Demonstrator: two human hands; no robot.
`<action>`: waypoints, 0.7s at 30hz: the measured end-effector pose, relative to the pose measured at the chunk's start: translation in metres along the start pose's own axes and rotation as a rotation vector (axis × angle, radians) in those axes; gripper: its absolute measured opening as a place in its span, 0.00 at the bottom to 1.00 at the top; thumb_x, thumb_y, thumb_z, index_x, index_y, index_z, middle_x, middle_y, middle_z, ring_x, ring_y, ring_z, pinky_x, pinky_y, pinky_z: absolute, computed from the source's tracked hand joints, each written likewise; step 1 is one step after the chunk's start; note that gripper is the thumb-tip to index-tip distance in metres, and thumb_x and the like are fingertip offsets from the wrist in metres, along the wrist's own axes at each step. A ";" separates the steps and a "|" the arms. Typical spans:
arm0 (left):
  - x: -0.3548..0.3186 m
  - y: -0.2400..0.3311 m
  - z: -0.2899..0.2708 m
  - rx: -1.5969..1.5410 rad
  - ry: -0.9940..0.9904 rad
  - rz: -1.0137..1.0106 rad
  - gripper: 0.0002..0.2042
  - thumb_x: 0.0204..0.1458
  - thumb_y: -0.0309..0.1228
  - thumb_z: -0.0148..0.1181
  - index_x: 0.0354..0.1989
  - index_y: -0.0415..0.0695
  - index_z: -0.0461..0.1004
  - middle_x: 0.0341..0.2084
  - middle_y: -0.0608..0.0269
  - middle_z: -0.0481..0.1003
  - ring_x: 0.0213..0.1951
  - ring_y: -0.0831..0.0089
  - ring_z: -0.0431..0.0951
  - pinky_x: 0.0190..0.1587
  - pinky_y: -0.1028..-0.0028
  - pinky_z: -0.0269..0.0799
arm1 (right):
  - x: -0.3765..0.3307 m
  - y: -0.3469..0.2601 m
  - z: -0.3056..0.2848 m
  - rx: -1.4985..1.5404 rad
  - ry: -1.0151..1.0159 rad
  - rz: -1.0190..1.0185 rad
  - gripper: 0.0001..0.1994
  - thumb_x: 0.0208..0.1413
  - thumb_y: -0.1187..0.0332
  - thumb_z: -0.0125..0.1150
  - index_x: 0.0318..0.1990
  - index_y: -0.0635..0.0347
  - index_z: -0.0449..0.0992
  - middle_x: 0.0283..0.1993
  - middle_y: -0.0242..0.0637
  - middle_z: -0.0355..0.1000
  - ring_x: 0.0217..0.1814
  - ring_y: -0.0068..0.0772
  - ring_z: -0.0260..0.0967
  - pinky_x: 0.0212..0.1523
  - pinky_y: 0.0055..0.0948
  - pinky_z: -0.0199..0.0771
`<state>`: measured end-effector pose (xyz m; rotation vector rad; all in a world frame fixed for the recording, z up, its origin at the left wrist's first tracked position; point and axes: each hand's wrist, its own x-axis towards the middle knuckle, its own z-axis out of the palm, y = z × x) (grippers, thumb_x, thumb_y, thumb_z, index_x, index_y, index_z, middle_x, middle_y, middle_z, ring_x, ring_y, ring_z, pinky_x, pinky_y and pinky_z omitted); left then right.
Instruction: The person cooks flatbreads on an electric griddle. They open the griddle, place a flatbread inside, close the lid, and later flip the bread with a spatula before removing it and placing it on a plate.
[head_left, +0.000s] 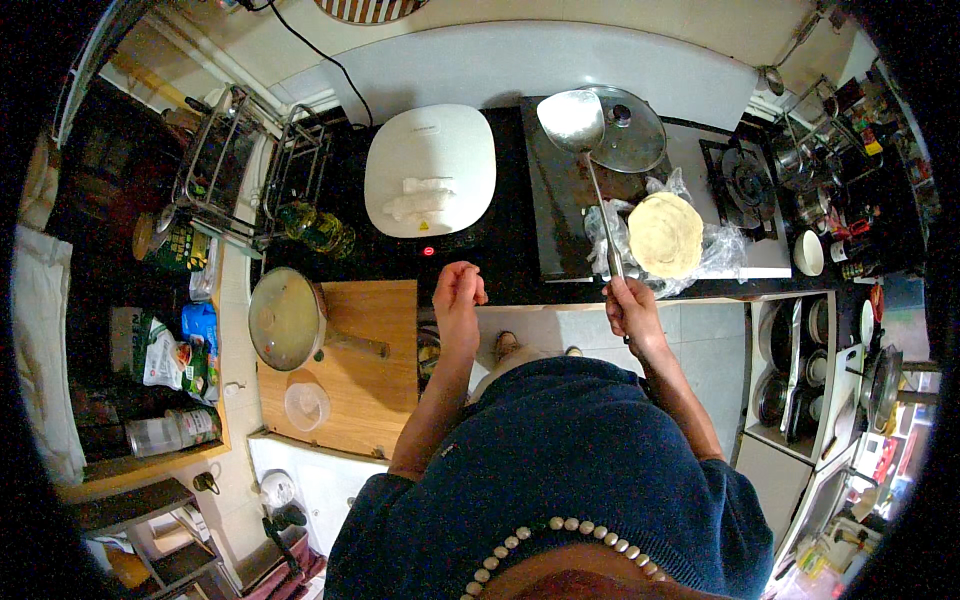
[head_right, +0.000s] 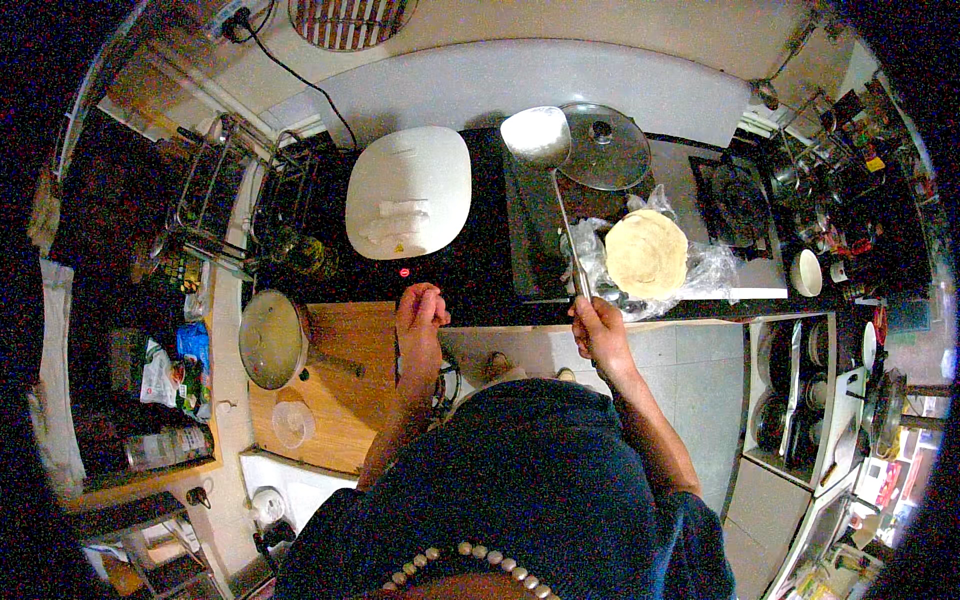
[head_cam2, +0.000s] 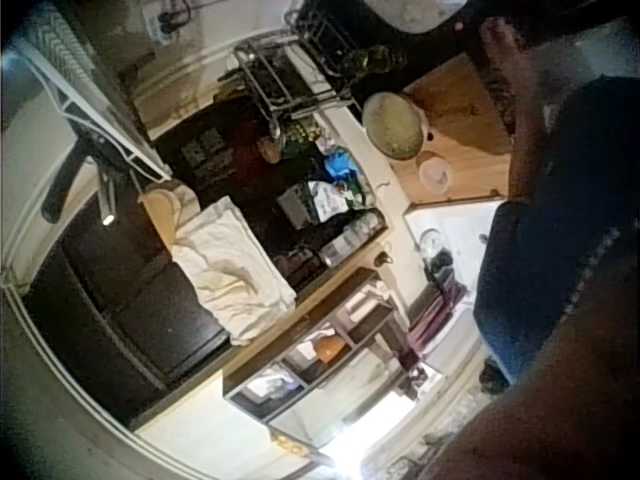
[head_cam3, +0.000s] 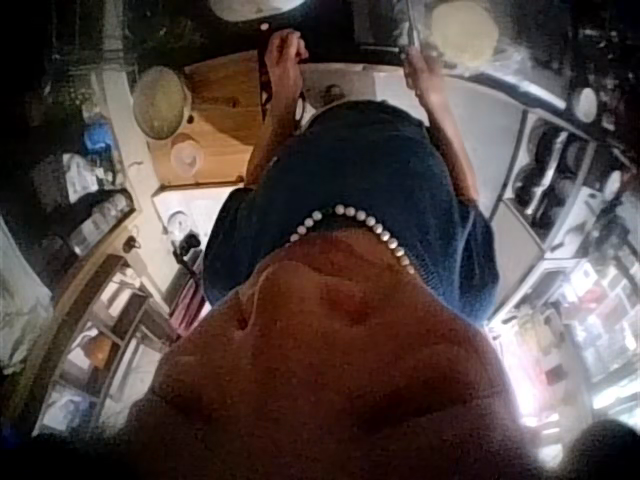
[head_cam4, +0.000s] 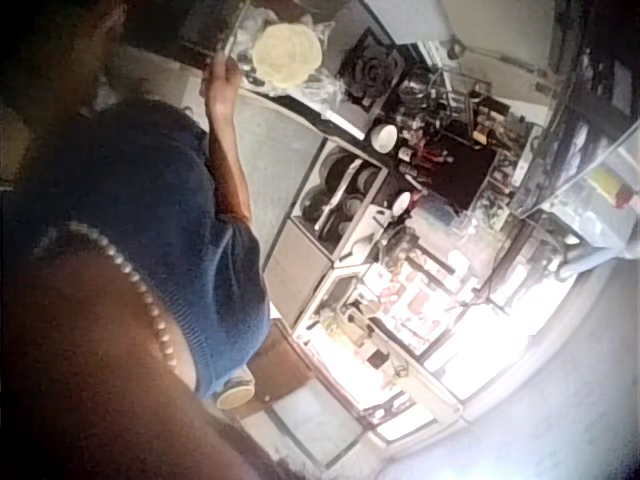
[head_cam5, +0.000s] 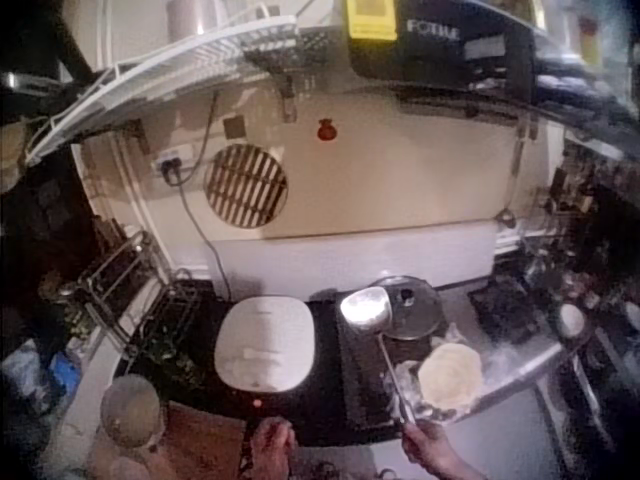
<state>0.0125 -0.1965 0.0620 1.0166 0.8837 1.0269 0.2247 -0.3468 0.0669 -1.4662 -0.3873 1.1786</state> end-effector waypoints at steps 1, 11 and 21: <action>0.000 0.000 0.000 -0.003 0.000 -0.002 0.05 0.57 0.29 0.48 0.33 0.41 0.67 0.18 0.70 0.63 0.21 0.82 0.60 0.25 0.81 0.58 | 0.000 0.000 0.000 -0.005 0.002 0.003 0.16 0.61 0.56 0.47 0.32 0.60 0.67 0.15 0.26 0.58 0.10 0.15 0.49 0.08 0.18 0.45; 0.003 0.000 -0.002 -0.006 -0.004 0.003 0.05 0.56 0.28 0.48 0.33 0.40 0.67 0.18 0.69 0.63 0.22 0.82 0.61 0.25 0.81 0.58 | 0.002 0.001 0.002 -0.039 0.003 -0.005 0.16 0.61 0.55 0.47 0.32 0.60 0.67 0.16 0.26 0.58 0.10 0.15 0.49 0.09 0.18 0.46; 0.002 -0.004 -0.006 0.004 0.005 -0.008 0.05 0.56 0.28 0.48 0.33 0.40 0.67 0.18 0.69 0.62 0.21 0.82 0.60 0.25 0.81 0.57 | 0.003 0.003 0.006 -0.035 0.007 0.010 0.16 0.62 0.56 0.47 0.31 0.61 0.67 0.15 0.25 0.57 0.11 0.15 0.49 0.09 0.18 0.46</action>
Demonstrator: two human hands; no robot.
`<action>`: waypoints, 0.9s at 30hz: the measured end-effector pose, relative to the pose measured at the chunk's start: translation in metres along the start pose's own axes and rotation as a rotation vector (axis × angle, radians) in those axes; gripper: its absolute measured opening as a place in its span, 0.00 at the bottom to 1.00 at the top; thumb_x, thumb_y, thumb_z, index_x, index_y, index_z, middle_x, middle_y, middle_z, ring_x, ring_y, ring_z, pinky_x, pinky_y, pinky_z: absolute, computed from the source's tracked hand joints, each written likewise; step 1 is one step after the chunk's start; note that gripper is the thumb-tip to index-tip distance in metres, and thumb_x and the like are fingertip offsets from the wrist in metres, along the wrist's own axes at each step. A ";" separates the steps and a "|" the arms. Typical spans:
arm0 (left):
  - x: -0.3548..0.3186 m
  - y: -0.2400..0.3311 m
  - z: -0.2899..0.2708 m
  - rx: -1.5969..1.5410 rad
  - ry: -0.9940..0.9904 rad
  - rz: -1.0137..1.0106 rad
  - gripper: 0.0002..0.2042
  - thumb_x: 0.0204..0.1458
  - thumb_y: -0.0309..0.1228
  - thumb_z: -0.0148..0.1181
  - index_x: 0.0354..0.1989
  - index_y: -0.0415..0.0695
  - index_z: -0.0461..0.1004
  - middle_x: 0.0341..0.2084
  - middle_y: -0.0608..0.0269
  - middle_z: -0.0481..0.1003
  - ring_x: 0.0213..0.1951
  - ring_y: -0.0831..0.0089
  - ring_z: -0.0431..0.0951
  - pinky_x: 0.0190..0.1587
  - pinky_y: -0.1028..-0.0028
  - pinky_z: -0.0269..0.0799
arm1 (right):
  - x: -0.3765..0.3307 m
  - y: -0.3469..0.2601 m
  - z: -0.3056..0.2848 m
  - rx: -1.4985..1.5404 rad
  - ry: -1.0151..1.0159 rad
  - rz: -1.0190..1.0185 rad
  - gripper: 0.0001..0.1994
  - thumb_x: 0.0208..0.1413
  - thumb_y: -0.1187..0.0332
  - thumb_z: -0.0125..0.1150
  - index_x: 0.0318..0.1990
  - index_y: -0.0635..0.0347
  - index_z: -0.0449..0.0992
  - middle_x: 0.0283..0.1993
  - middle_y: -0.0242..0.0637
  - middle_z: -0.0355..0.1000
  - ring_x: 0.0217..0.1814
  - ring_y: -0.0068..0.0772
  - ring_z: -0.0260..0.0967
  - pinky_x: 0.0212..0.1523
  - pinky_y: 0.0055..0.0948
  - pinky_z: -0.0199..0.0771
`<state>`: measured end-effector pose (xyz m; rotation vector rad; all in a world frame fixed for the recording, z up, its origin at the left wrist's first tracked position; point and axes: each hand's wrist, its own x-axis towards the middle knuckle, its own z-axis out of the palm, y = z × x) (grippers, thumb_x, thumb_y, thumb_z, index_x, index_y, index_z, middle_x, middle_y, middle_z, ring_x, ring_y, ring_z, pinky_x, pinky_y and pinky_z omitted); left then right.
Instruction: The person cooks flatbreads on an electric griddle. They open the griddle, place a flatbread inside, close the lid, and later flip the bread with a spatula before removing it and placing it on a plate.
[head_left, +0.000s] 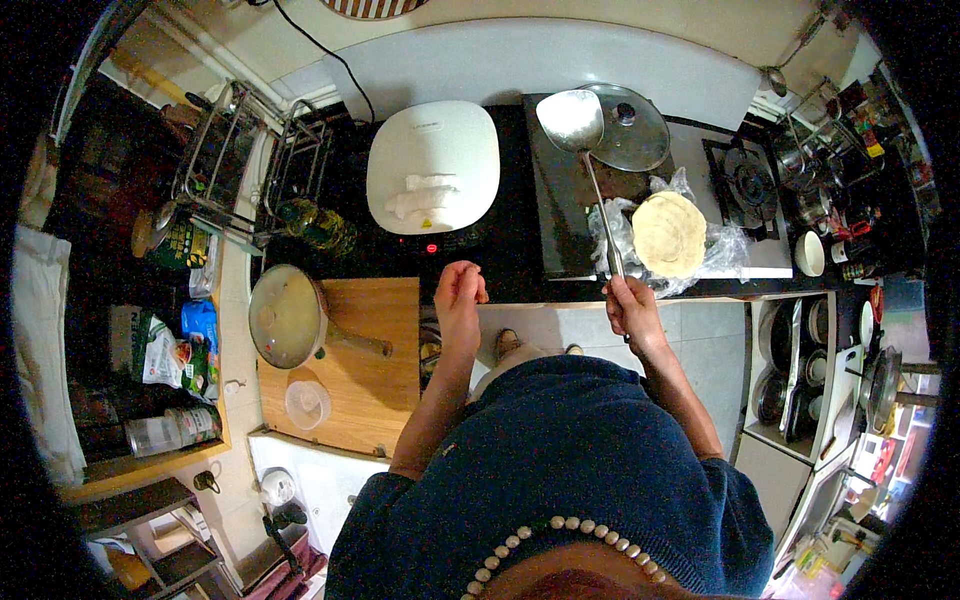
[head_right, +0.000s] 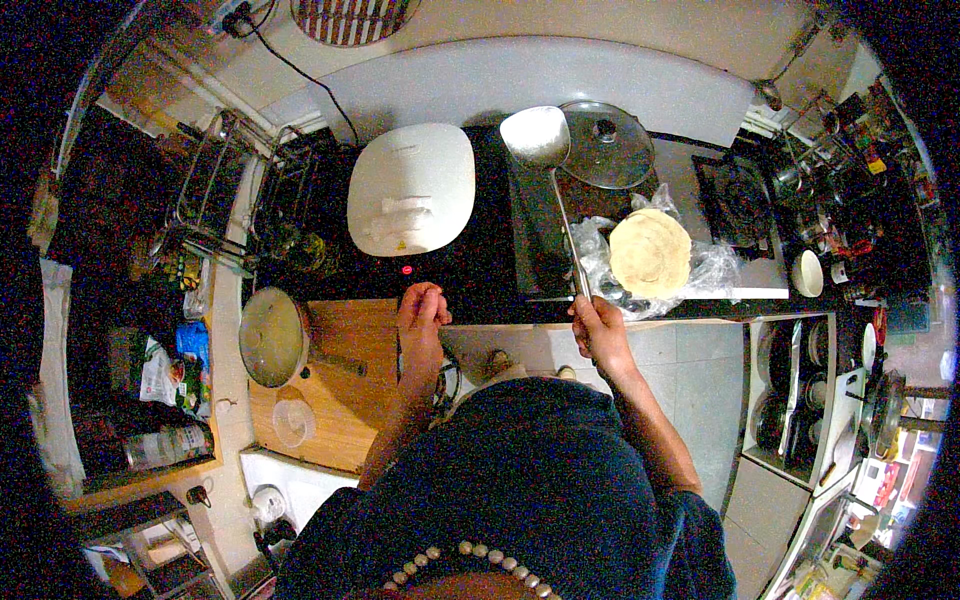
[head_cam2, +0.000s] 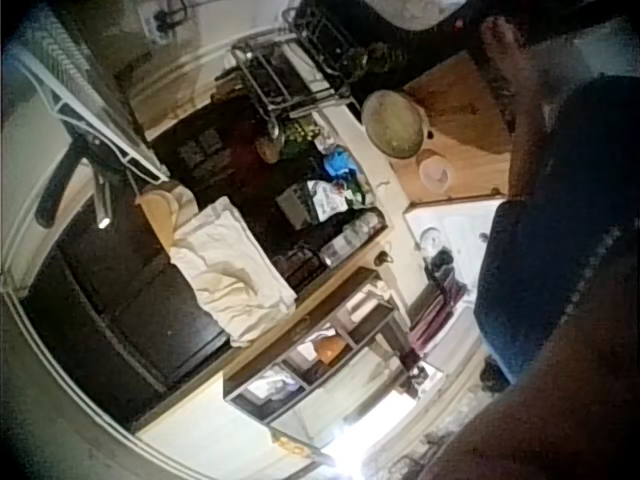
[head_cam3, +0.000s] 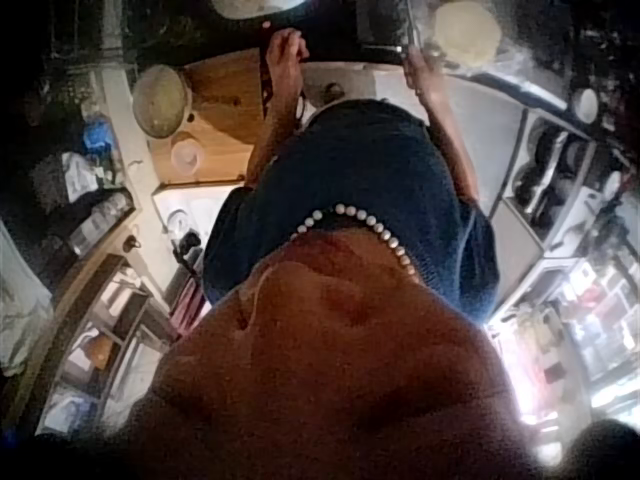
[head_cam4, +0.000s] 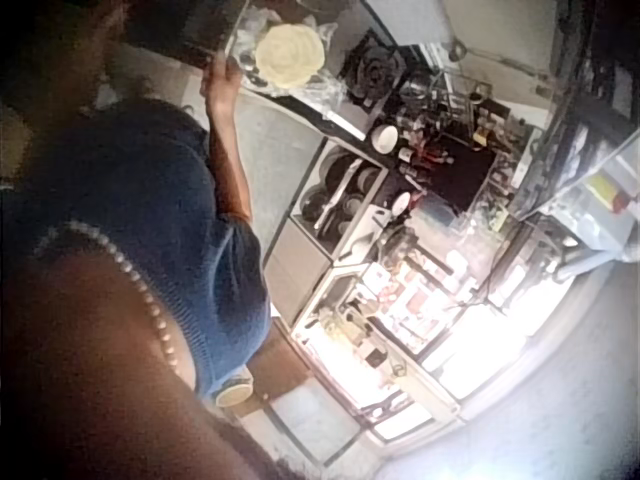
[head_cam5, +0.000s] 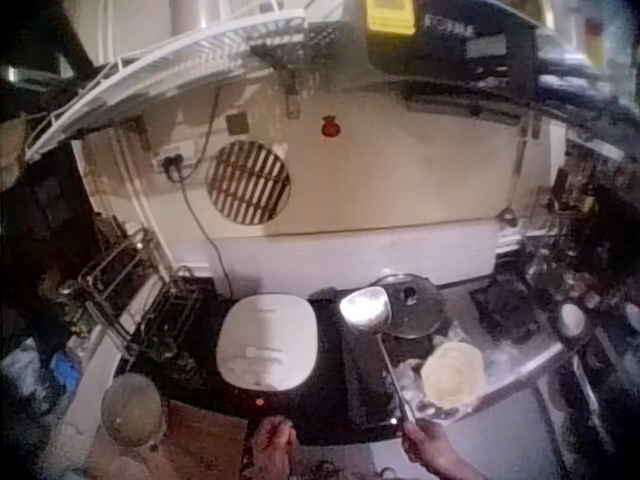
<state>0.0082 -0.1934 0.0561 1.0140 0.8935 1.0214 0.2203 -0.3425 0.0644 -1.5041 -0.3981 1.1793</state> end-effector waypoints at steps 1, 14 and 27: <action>-0.001 0.001 0.000 0.008 0.007 -0.001 0.05 0.56 0.28 0.48 0.33 0.40 0.67 0.18 0.70 0.62 0.21 0.82 0.60 0.25 0.81 0.57 | 0.000 0.000 0.000 -0.004 0.001 0.002 0.16 0.61 0.56 0.47 0.31 0.61 0.67 0.15 0.25 0.57 0.10 0.15 0.49 0.09 0.18 0.46; -0.001 -0.001 -0.005 0.002 0.007 -0.007 0.04 0.55 0.27 0.49 0.33 0.41 0.68 0.18 0.70 0.62 0.21 0.82 0.60 0.24 0.81 0.57 | 0.000 0.000 0.003 -0.006 -0.009 -0.005 0.16 0.62 0.55 0.46 0.31 0.60 0.67 0.16 0.25 0.58 0.10 0.14 0.49 0.09 0.17 0.46; 0.001 -0.011 -0.013 0.054 0.003 -0.001 0.04 0.53 0.29 0.53 0.34 0.44 0.68 0.18 0.72 0.63 0.20 0.83 0.60 0.22 0.81 0.57 | 0.000 -0.001 0.007 -0.005 0.004 0.028 0.16 0.61 0.55 0.47 0.31 0.59 0.67 0.16 0.25 0.58 0.11 0.15 0.49 0.09 0.18 0.45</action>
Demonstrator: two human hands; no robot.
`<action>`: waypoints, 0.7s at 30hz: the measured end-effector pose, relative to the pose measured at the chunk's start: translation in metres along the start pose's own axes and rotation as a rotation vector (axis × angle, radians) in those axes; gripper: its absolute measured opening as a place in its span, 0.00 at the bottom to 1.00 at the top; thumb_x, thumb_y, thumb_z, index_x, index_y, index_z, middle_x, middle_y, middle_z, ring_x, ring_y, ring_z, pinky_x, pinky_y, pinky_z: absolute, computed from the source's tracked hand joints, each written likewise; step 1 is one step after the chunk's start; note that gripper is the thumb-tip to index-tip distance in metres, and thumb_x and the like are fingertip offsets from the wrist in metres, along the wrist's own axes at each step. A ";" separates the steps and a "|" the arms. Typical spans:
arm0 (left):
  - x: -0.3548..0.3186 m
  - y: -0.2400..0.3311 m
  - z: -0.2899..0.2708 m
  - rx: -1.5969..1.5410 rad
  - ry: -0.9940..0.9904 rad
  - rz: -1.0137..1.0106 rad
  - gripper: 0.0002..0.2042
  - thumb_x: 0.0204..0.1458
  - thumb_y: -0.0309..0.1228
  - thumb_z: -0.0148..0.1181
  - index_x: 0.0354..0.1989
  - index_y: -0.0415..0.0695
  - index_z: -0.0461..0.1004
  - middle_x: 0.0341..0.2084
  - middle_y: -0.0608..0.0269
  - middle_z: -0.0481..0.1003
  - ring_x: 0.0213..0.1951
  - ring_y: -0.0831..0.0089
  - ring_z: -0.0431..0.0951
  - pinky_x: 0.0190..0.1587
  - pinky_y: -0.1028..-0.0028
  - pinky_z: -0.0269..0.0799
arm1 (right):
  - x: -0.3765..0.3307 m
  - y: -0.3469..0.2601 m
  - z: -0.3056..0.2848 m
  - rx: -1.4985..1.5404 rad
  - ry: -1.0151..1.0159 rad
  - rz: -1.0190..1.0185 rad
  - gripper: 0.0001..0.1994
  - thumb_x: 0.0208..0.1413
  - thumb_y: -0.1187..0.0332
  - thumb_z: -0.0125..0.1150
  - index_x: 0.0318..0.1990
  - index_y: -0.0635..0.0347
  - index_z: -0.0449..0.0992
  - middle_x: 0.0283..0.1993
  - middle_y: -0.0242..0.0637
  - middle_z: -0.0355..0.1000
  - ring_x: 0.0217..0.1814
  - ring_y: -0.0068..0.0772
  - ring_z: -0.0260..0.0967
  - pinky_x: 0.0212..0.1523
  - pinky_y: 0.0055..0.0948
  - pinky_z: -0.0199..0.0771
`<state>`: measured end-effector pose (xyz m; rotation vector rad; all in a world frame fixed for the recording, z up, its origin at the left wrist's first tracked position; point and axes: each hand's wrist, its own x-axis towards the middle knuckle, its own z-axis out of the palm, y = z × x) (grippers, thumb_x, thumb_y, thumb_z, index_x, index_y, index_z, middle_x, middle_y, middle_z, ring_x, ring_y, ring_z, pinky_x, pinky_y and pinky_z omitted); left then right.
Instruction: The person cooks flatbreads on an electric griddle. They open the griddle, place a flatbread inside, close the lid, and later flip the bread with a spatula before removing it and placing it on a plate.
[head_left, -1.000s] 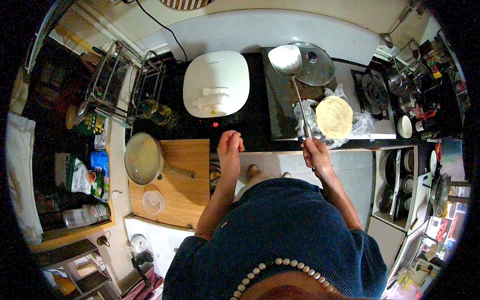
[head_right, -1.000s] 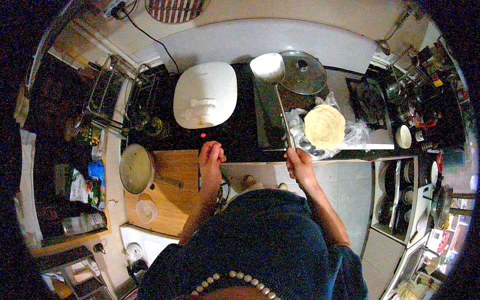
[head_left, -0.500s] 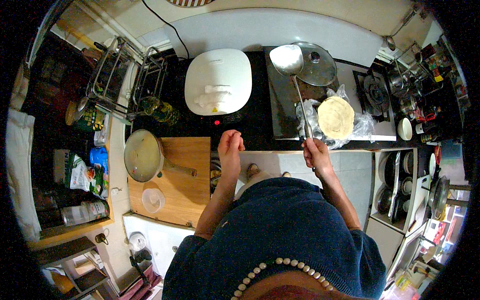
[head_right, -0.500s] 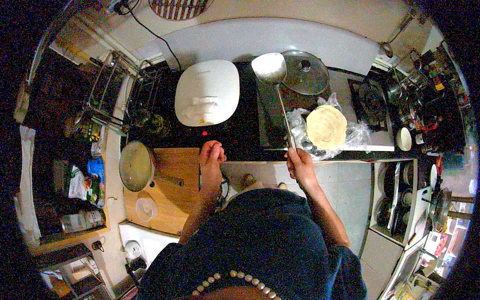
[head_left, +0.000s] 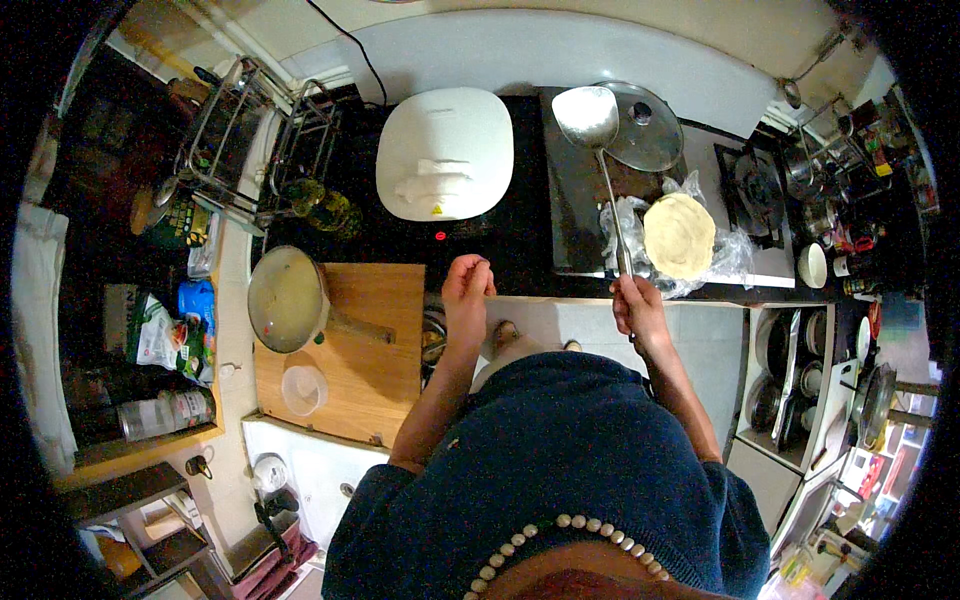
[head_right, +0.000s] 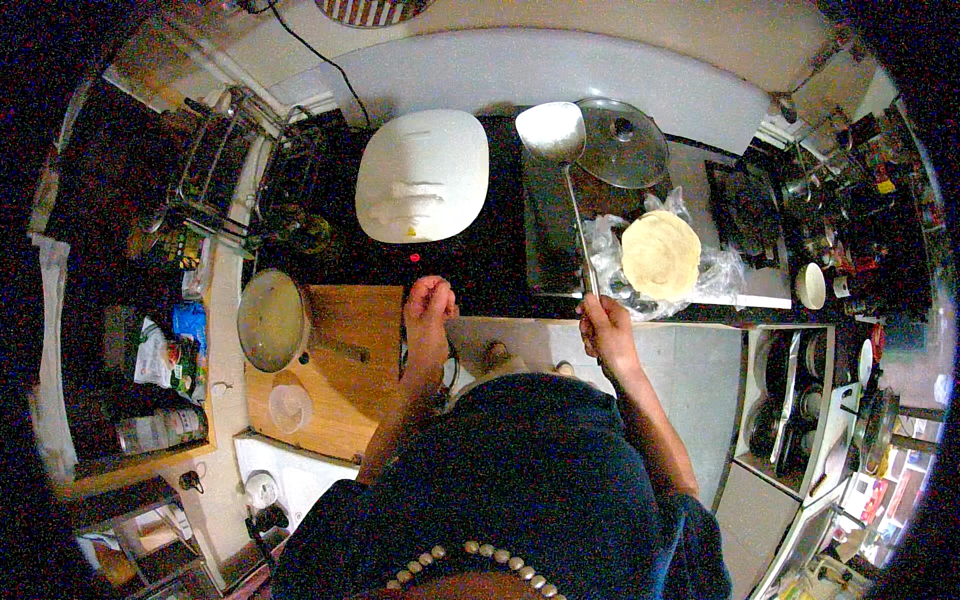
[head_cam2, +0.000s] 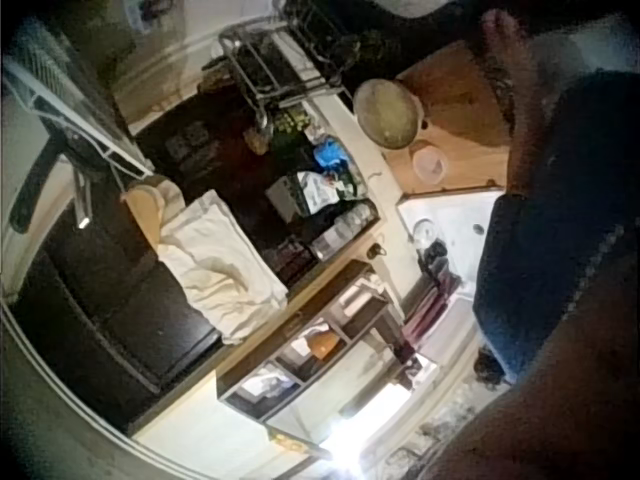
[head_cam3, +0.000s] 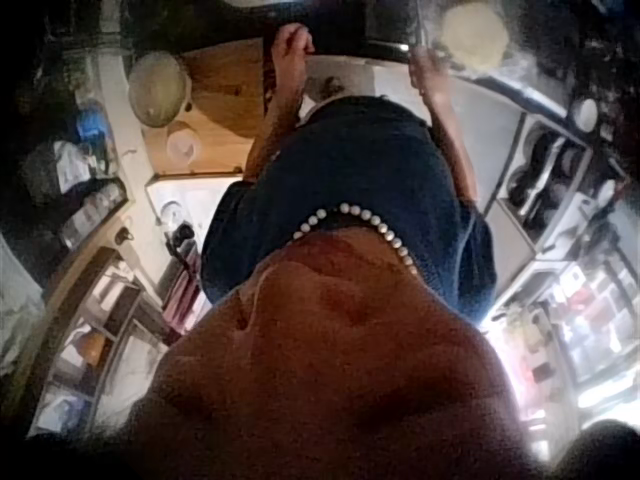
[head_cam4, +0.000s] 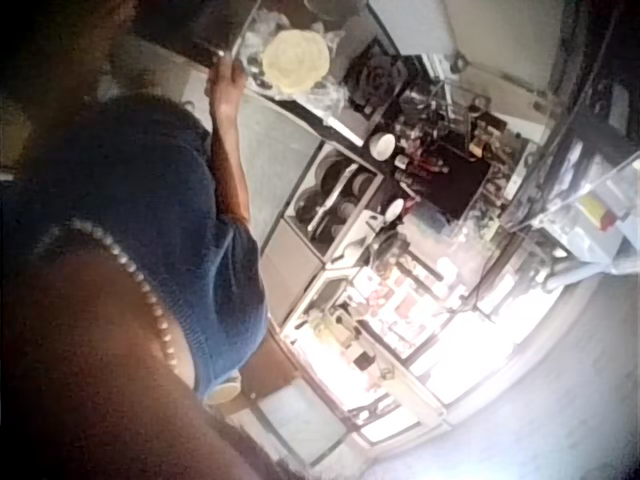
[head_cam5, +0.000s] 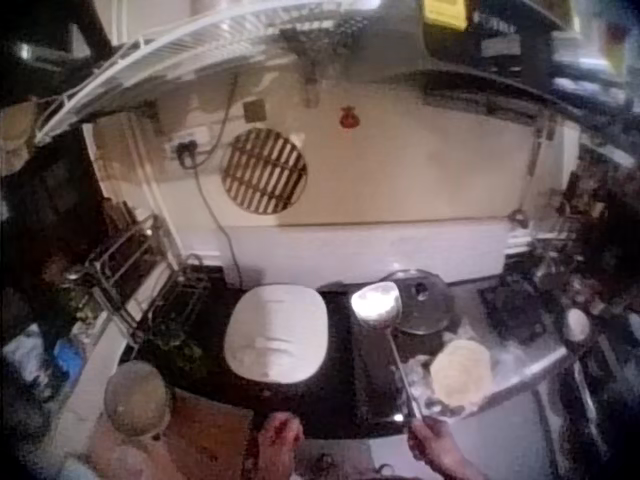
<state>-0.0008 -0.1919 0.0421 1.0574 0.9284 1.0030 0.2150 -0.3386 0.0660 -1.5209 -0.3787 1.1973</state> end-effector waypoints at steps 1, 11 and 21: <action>-0.001 0.001 0.001 0.005 0.003 0.002 0.04 0.53 0.29 0.53 0.34 0.44 0.68 0.18 0.72 0.63 0.20 0.83 0.60 0.22 0.81 0.57 | -0.001 -0.001 0.001 0.004 -0.002 0.008 0.16 0.61 0.55 0.47 0.31 0.59 0.67 0.16 0.25 0.58 0.11 0.15 0.49 0.09 0.18 0.45; 0.001 0.002 0.001 0.000 -0.011 -0.034 0.03 0.55 0.27 0.51 0.34 0.41 0.68 0.19 0.70 0.64 0.20 0.84 0.62 0.22 0.81 0.58 | 0.002 -0.001 0.002 0.003 -0.014 0.006 0.16 0.61 0.54 0.48 0.31 0.59 0.67 0.16 0.25 0.58 0.11 0.15 0.49 0.10 0.18 0.46; 0.006 0.000 0.000 0.018 -0.027 -0.011 0.03 0.55 0.27 0.50 0.34 0.41 0.68 0.18 0.70 0.64 0.21 0.83 0.62 0.24 0.81 0.58 | 0.005 -0.001 0.004 -0.014 -0.009 -0.008 0.16 0.61 0.55 0.47 0.31 0.58 0.67 0.16 0.24 0.57 0.11 0.15 0.49 0.10 0.18 0.46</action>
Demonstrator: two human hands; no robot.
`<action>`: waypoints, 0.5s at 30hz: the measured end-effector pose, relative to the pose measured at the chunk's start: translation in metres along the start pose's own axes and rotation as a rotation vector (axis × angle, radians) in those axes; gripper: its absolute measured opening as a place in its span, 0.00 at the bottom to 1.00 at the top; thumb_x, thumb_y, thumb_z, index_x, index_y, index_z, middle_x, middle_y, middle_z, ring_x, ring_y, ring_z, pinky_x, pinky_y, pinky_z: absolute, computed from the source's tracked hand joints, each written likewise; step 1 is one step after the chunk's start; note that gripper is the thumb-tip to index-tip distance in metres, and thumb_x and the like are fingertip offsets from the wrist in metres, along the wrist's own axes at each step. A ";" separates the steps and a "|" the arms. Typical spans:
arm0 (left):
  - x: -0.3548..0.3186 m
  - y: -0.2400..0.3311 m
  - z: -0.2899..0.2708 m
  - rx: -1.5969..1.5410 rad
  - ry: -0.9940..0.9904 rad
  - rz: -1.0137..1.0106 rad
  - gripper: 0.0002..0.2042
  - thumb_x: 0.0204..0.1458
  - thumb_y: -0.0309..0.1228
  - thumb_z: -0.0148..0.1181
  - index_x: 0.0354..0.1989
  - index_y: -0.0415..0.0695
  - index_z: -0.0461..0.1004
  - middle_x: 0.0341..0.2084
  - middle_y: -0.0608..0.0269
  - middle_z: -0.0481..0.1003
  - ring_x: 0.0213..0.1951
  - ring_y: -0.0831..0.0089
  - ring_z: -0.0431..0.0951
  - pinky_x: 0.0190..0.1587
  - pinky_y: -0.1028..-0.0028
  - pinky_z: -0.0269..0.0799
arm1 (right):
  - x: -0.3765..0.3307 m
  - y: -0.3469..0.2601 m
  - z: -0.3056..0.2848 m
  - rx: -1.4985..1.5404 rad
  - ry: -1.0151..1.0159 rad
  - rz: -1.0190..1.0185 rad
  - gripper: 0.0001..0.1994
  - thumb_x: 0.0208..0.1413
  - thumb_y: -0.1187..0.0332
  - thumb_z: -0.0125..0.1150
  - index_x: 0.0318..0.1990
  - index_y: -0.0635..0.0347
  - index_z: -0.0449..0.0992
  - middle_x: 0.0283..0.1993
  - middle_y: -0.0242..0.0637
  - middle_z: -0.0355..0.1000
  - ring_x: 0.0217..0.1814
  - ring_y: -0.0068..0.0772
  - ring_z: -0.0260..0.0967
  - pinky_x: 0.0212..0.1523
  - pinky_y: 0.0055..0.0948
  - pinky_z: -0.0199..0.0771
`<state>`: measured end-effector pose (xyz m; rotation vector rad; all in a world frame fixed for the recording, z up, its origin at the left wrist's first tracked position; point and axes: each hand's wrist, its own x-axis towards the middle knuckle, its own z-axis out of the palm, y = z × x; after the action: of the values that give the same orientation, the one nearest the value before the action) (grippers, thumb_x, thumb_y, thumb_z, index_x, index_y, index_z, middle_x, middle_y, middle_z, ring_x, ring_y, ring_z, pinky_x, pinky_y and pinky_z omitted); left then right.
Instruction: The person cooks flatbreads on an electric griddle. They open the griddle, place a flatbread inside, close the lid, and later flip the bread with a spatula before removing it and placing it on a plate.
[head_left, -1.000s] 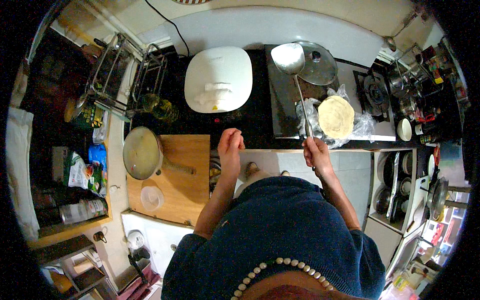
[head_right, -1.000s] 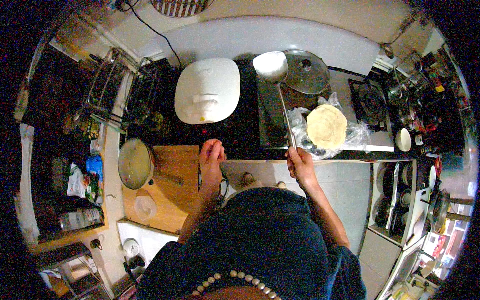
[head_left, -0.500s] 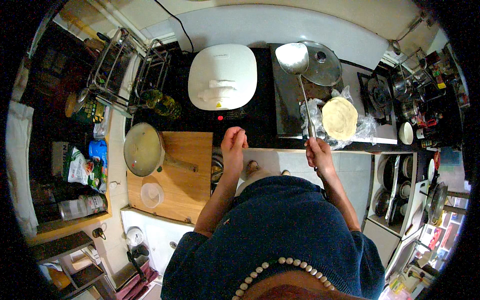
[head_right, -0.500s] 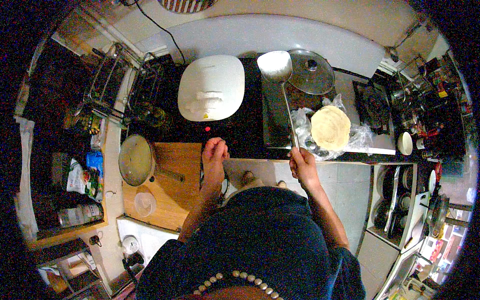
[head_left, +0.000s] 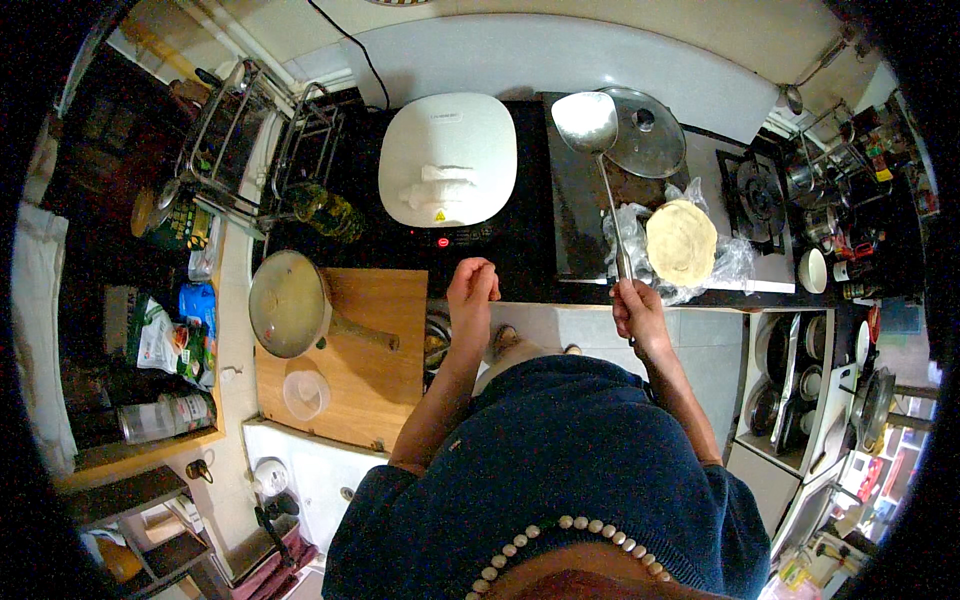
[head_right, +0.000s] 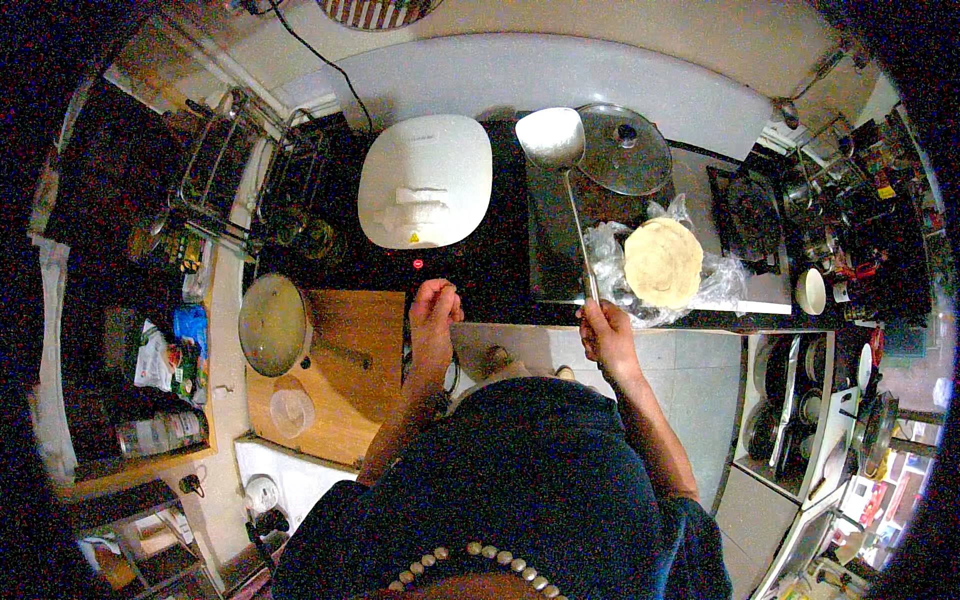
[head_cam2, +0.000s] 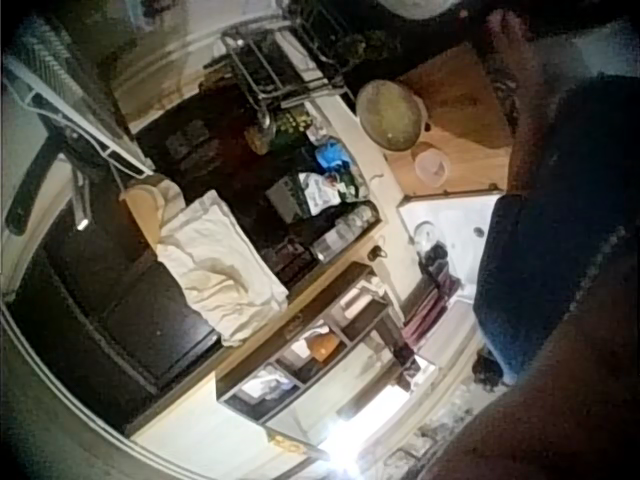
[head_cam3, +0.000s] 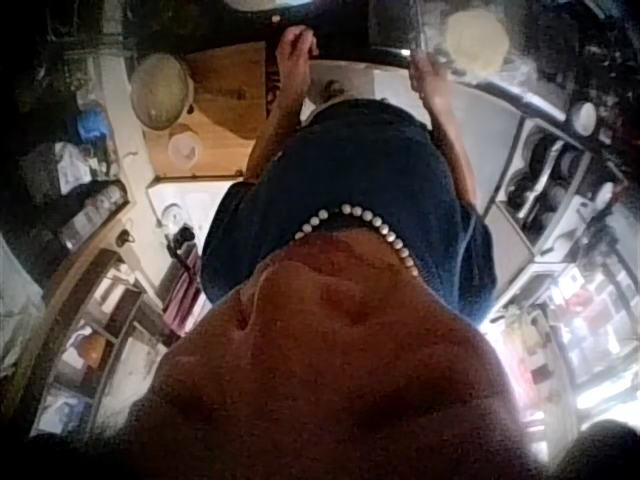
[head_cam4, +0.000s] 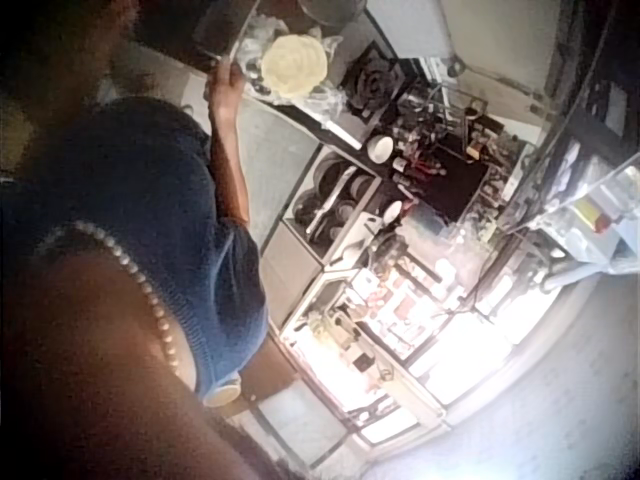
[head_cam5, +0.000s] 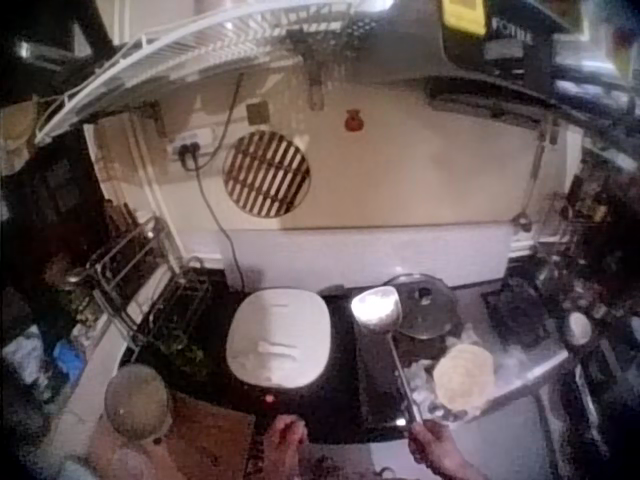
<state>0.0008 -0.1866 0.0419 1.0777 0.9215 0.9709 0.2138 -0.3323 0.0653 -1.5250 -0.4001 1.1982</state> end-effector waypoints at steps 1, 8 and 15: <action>0.001 -0.001 0.000 0.011 -0.002 0.014 0.03 0.55 0.28 0.50 0.33 0.42 0.68 0.18 0.71 0.64 0.21 0.82 0.62 0.24 0.81 0.59 | 0.000 0.000 0.000 0.004 0.000 0.001 0.16 0.61 0.55 0.47 0.31 0.58 0.67 0.15 0.24 0.57 0.11 0.15 0.49 0.10 0.18 0.46; 0.003 0.000 -0.002 0.013 -0.006 0.026 0.03 0.55 0.28 0.51 0.34 0.42 0.68 0.18 0.71 0.63 0.21 0.81 0.62 0.24 0.80 0.59 | 0.001 -0.005 0.004 -0.019 -0.002 -0.010 0.16 0.61 0.55 0.48 0.30 0.58 0.67 0.15 0.24 0.57 0.11 0.15 0.48 0.09 0.18 0.45; 0.003 -0.004 -0.006 -0.033 -0.004 0.021 0.03 0.56 0.26 0.49 0.33 0.40 0.68 0.19 0.69 0.64 0.22 0.82 0.62 0.24 0.80 0.58 | 0.002 -0.008 0.006 0.002 -0.013 0.024 0.15 0.61 0.55 0.48 0.31 0.58 0.67 0.15 0.24 0.57 0.11 0.15 0.47 0.10 0.18 0.44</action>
<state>-0.0028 -0.1828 0.0366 1.0630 0.8896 0.9983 0.2123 -0.3244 0.0719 -1.5246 -0.3902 1.2279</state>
